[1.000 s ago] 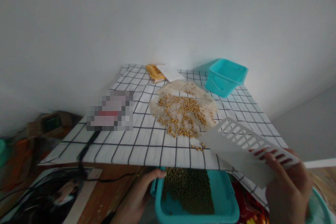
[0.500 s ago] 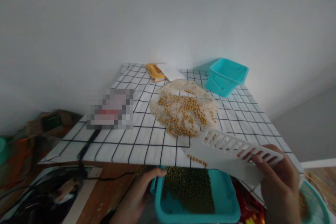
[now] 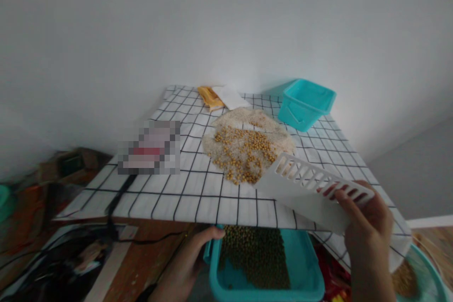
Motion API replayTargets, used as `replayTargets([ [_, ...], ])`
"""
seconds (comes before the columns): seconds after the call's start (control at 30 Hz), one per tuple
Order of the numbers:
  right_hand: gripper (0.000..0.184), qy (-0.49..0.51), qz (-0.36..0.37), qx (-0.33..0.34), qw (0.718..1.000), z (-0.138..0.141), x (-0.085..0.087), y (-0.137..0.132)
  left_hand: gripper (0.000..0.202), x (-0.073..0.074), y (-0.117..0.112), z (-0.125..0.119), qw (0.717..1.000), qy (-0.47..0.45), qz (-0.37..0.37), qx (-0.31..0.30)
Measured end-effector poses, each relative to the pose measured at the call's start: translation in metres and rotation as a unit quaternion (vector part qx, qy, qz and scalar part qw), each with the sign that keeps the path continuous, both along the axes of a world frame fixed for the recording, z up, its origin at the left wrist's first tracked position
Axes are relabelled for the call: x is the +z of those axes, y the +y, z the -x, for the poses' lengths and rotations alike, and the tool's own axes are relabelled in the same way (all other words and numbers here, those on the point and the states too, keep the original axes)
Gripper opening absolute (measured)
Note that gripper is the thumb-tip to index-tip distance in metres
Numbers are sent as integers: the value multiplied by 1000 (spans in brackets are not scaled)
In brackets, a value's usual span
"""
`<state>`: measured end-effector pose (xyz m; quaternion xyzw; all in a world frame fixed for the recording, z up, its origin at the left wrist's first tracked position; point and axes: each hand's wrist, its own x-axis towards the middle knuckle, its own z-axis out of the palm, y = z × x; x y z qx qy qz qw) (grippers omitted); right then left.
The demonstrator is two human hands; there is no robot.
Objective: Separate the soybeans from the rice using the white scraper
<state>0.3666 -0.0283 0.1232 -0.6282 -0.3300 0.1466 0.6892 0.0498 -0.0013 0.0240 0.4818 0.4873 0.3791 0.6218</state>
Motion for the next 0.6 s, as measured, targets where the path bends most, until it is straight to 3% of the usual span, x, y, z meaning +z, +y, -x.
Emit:
replayTargets([
  [0.2, 27, -5, -23, 11, 1000, -5, -5, 9, 20, 13, -1, -3, 999, -34, 22, 23],
  [0.3, 26, 0, -11, 21, 1000, 0, -5, 11, 13, 19, 3, -8, 993, -56, 98, 40],
  [0.4, 27, 6, -3, 26, 1000, 3, -7, 18, 12, 14, 6, -6, 981, -64, 178, 32],
  [0.43, 27, 6, -4, 23, 1000, 3, -8, 21, 15, 9, 5, -3, 984, -61, 166, 30],
  [0.47, 27, 4, -10, 17, 1000, 3, -9, 24, 12, 3, 3, 0, 992, -46, 113, 15],
  [0.53, 27, -6, -26, -3, 1000, 4, -11, 29, 26, -12, -1, 7, 1000, 4, -20, 19],
  [0.6, 26, -13, -37, -17, 999, 6, -10, 30, 31, -24, -4, 13, 998, 21, -59, 2],
])
